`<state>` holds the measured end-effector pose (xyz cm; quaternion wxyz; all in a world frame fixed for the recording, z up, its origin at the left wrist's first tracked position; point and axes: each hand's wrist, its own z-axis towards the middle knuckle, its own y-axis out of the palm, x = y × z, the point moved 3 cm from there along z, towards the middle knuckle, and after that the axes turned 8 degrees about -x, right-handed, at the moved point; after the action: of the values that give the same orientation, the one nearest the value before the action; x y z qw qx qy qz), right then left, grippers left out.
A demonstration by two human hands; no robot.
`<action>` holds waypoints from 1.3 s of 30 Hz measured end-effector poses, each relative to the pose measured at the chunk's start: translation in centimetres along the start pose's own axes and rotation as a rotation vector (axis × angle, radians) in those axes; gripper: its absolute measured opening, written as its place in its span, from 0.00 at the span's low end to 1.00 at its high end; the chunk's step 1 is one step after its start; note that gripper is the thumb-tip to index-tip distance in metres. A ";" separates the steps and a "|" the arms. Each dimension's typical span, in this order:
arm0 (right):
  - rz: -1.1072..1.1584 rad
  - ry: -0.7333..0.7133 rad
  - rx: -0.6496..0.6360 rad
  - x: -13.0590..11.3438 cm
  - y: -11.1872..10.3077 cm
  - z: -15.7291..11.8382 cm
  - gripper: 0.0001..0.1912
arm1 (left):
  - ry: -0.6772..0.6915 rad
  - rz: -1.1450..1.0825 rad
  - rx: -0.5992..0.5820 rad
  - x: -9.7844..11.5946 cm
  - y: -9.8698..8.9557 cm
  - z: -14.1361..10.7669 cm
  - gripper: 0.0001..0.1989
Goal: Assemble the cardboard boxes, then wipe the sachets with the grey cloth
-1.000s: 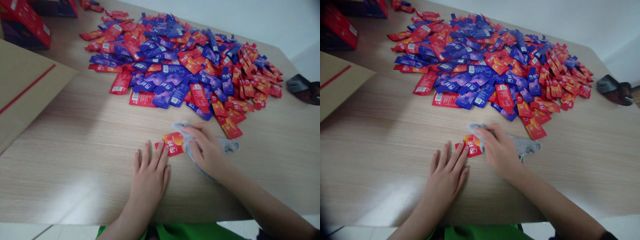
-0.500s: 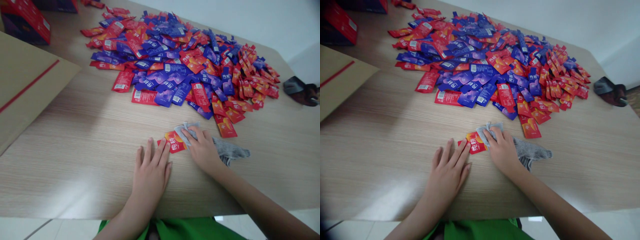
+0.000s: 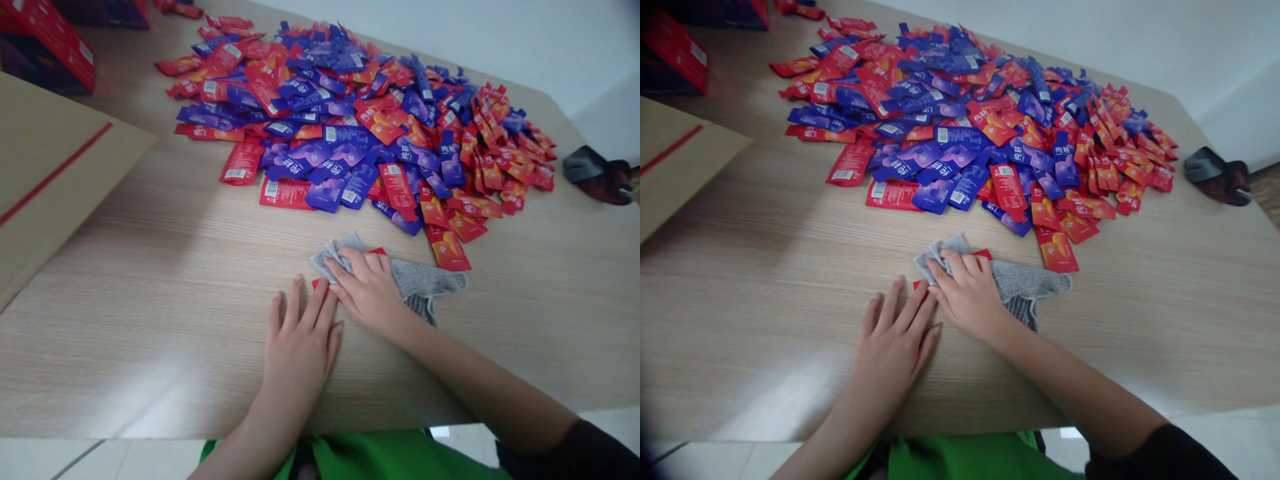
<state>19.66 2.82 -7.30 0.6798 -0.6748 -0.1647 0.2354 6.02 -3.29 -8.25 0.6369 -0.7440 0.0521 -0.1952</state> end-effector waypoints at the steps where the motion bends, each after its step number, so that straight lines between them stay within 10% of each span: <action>1: -0.011 0.030 -0.001 0.7 0.1 -0.1 0.22 | 0.001 -0.002 0.001 0.0 0.0 0.0 0.25; 9: 0.135 0.138 0.120 6.9 0.0 -2.2 0.20 | 0.002 0.006 0.004 0.0 0.0 -0.1 0.25; 15: 0.257 0.067 0.291 4.8 -3.0 -0.6 0.16 | 0.018 0.014 0.018 0.0 0.1 -0.2 0.25; 21: 0.473 -0.107 0.047 1.2 -1.7 1.4 0.08 | 0.013 0.019 0.023 -0.1 0.2 -0.2 0.25; 32: 0.446 0.192 -0.066 9.4 -2.8 -1.0 0.09 | 0.002 0.016 -0.004 0.0 -0.3 0.1 0.25; 39: 0.475 0.004 0.039 3.0 -4.2 0.2 0.09 | 0.006 0.013 -0.008 0.1 -0.2 0.1 0.24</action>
<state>22.49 4.66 -3.38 0.6185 -0.6819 0.0044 0.3904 6.13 -3.21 -7.99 0.6350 -0.7457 0.0595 -0.1929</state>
